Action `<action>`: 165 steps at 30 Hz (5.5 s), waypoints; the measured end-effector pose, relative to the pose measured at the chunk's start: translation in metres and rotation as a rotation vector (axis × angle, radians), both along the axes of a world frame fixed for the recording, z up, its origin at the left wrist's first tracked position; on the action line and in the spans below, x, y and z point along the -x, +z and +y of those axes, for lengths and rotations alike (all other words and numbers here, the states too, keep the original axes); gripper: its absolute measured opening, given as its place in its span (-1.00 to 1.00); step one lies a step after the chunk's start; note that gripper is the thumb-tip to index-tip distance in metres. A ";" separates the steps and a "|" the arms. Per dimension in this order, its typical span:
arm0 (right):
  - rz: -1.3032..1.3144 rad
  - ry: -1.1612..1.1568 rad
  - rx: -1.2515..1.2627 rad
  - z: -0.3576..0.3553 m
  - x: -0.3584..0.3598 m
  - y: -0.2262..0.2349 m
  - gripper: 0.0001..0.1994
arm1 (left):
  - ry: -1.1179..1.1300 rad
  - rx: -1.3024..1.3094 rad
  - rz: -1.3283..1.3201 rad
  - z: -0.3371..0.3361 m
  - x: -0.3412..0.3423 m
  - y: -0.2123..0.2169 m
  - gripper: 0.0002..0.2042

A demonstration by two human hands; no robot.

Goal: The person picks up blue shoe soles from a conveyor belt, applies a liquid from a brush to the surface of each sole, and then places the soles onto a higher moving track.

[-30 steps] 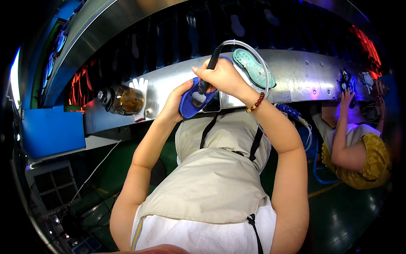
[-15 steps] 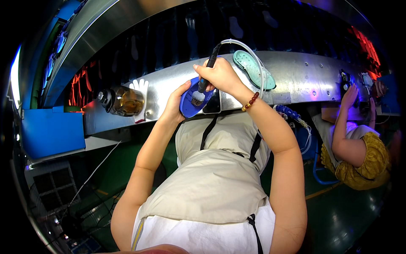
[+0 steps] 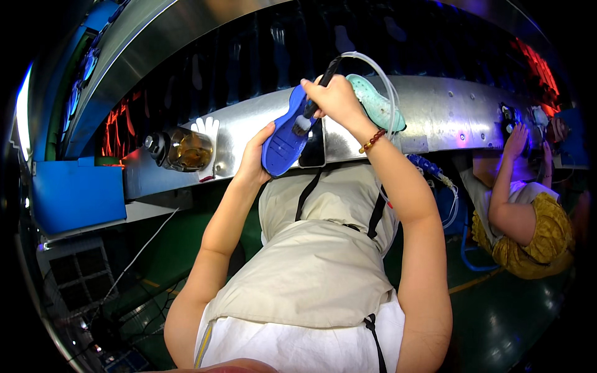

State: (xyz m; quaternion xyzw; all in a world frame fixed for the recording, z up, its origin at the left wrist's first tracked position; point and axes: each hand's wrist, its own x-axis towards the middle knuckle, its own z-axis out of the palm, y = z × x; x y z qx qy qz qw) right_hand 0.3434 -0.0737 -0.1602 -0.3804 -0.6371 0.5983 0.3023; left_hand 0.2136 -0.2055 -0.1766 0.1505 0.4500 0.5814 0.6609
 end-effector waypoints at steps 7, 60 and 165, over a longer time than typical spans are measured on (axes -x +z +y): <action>0.155 -0.143 0.031 -0.001 -0.004 -0.009 -0.67 | 0.077 -0.013 -0.039 0.000 0.002 0.001 -0.60; 0.326 -0.160 0.104 -0.035 -0.068 -0.007 -0.83 | 0.006 -0.084 -0.396 -0.020 0.007 -0.008 -0.49; 0.115 0.685 -1.091 -0.091 -0.067 0.047 -0.88 | -0.208 0.100 -0.516 -0.047 -0.008 0.010 -0.52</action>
